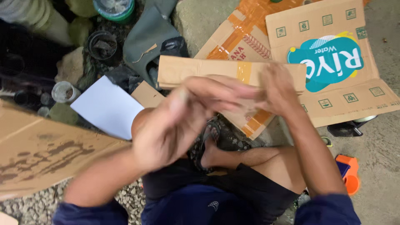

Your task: The person assembles a cardboard box by folding and taping the flaps, then uses scissors to cut and trim the box's edges and corners. The person folds the flaps inward to complete the box structure.

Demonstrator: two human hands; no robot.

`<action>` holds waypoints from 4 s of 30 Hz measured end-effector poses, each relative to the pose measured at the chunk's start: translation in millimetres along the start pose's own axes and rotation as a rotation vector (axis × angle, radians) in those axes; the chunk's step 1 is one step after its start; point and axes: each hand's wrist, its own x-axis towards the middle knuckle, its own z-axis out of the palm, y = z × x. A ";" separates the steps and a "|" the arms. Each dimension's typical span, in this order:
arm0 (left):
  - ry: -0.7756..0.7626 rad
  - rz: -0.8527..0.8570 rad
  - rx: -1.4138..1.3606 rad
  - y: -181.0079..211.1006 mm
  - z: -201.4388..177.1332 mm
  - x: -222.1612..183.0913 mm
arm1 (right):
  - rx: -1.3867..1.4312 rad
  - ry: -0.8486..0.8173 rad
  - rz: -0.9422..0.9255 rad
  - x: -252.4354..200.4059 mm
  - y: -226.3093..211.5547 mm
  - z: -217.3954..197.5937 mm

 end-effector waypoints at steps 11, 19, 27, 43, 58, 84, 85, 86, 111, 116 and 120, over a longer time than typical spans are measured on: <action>0.682 0.136 1.553 -204.1 -115.8 -6.6 | -0.187 -0.267 -0.031 66.0 -24.4 30.5; -0.165 -0.391 2.322 -213.3 -187.0 81.5 | -0.028 -0.047 -0.128 47.4 -14.7 45.2; -0.148 -0.178 2.459 -209.5 -190.6 74.4 | -0.047 -0.037 -0.094 54.3 -9.9 42.3; -0.242 -0.257 2.064 -182.0 -197.7 121.8 | -0.079 -0.079 -0.061 79.2 57.4 1.7; -0.352 -0.251 2.140 -191.7 -196.1 124.8 | -0.135 -0.012 -0.275 90.1 36.0 25.0; -0.449 -0.151 2.070 -176.2 -206.6 118.6 | -0.045 0.082 -0.295 86.4 42.6 35.5; -0.444 -0.136 2.074 -176.2 -205.7 118.6 | -0.061 0.091 -0.301 86.6 42.0 36.3; -0.439 -0.121 2.078 -175.9 -204.0 118.5 | -0.077 0.099 -0.308 86.9 41.2 37.2; -0.334 -0.178 2.208 -182.3 -190.6 112.1 | -0.127 -0.035 -0.199 87.8 33.6 34.5; -0.366 -0.250 2.203 -177.2 -188.9 115.9 | 0.055 0.227 0.026 34.2 30.0 24.0; -0.375 -0.359 2.118 -171.9 -183.3 122.3 | 0.004 0.432 0.275 -92.3 48.5 -4.3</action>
